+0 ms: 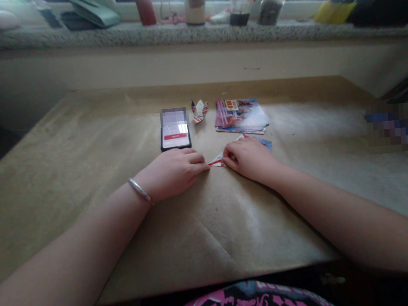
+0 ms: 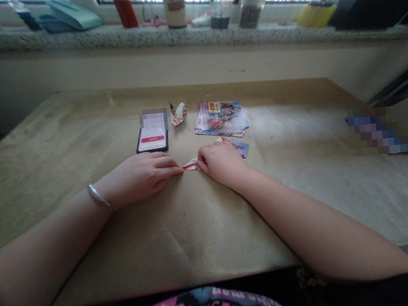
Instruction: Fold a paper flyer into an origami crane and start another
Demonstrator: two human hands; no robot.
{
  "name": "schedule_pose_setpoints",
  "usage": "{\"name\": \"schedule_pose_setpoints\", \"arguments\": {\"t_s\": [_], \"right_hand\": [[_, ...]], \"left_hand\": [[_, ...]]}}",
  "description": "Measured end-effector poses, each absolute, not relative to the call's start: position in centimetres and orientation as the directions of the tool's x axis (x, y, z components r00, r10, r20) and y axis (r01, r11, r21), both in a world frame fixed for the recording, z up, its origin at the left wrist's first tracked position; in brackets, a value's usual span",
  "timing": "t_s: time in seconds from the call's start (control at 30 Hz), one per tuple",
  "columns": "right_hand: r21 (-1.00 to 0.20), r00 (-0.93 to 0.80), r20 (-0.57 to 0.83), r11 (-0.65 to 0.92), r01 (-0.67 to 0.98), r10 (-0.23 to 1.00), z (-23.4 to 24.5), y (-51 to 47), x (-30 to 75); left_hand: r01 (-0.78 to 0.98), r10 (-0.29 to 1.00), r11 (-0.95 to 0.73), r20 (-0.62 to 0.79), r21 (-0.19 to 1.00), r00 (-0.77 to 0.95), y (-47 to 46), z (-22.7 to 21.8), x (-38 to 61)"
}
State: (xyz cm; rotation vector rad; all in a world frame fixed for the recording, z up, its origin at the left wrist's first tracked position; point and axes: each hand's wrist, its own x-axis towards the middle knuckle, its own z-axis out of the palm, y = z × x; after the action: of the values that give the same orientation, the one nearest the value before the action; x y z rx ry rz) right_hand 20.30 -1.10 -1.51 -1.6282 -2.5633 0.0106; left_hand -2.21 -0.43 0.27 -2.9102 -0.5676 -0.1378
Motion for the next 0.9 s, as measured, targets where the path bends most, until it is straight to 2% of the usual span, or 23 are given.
{"name": "schedule_pose_setpoints", "arguments": {"t_s": [0.7, 0.9], "right_hand": [[-0.076, -0.429, 0.103, 0.437, 0.896, 0.897, -1.44, -1.22, 20.37], [-0.085, -0.427, 0.089, 0.434, 0.897, 0.900, -1.39, -1.28, 20.38]], "left_hand": [[0.387, 0.372, -0.915, 0.135, -0.114, 0.918, -0.47, 0.51, -2.75], [0.427, 0.418, -0.904, 0.154, -0.031, 0.895, -0.38, 0.27, -3.07]]}}
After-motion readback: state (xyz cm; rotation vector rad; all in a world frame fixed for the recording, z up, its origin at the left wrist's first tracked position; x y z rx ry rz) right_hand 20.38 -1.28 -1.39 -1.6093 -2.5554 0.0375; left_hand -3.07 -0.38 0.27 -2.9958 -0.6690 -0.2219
